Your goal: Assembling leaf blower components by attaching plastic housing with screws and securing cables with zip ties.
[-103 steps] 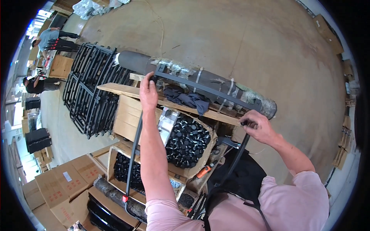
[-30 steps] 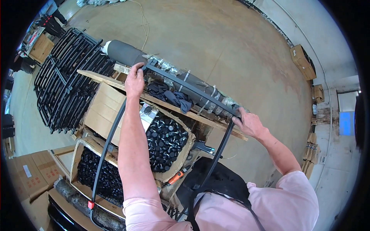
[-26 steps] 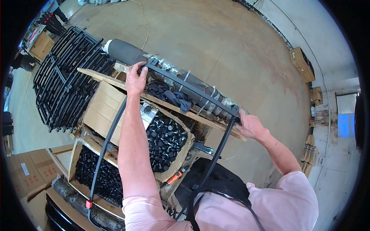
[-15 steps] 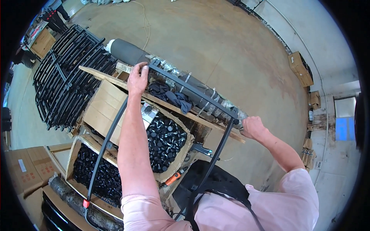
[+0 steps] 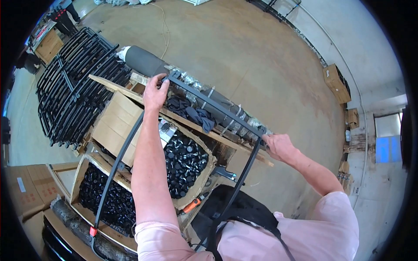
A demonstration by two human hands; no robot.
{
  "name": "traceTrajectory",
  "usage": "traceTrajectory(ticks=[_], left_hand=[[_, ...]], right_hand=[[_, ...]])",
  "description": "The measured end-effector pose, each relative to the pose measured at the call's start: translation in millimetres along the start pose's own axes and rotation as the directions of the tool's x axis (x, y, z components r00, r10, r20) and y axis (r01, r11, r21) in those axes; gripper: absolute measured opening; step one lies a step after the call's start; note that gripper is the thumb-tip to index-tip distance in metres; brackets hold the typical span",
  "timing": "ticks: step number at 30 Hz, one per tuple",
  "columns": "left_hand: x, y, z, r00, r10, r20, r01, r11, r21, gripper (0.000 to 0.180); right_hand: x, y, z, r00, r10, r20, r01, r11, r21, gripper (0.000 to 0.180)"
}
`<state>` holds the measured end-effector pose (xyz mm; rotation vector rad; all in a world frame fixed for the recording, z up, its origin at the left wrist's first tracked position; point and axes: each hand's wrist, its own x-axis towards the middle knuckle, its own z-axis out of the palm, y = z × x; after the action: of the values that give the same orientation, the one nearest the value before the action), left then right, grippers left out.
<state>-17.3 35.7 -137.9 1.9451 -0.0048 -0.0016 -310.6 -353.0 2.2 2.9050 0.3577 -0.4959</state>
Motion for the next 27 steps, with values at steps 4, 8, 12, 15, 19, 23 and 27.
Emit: traceTrajectory(ticks=[4,8,12,15,19,23,27], left_hand=[[4,2,-6,0.996,0.068,-0.056,-0.058,0.985,0.164,0.032],[1,-6,-2,0.972,0.230,-0.037,-0.224,0.967,0.122,0.036],[3,-20,1,0.990,0.137,-0.028,-0.138,0.990,-0.035,0.043],[10,-13,1,0.994,0.106,0.018,-0.104,0.992,-0.077,0.053],[2,-10,7,0.996,0.053,0.066,-0.047,0.996,-0.076,0.057],[4,-23,-3,0.999,0.020,0.026,-0.017,0.993,-0.116,0.063],[10,-9,-2,0.999,0.035,0.013,-0.035,0.999,0.003,0.063]], right_hand=[[6,12,11,0.901,0.119,0.417,-0.016,0.970,-0.242,0.017],[0,9,9,0.976,0.038,0.215,-0.009,0.991,-0.133,0.014],[-2,-1,12,1.000,-0.024,-0.002,0.024,0.996,-0.092,0.012],[11,17,14,0.905,0.104,0.413,0.008,0.965,-0.260,0.012],[-4,4,16,0.999,-0.025,-0.030,0.024,0.999,-0.046,0.009],[7,-4,5,0.963,0.047,0.266,0.001,0.984,-0.177,0.010],[19,12,9,0.893,0.080,0.443,0.020,0.976,-0.217,0.025]])
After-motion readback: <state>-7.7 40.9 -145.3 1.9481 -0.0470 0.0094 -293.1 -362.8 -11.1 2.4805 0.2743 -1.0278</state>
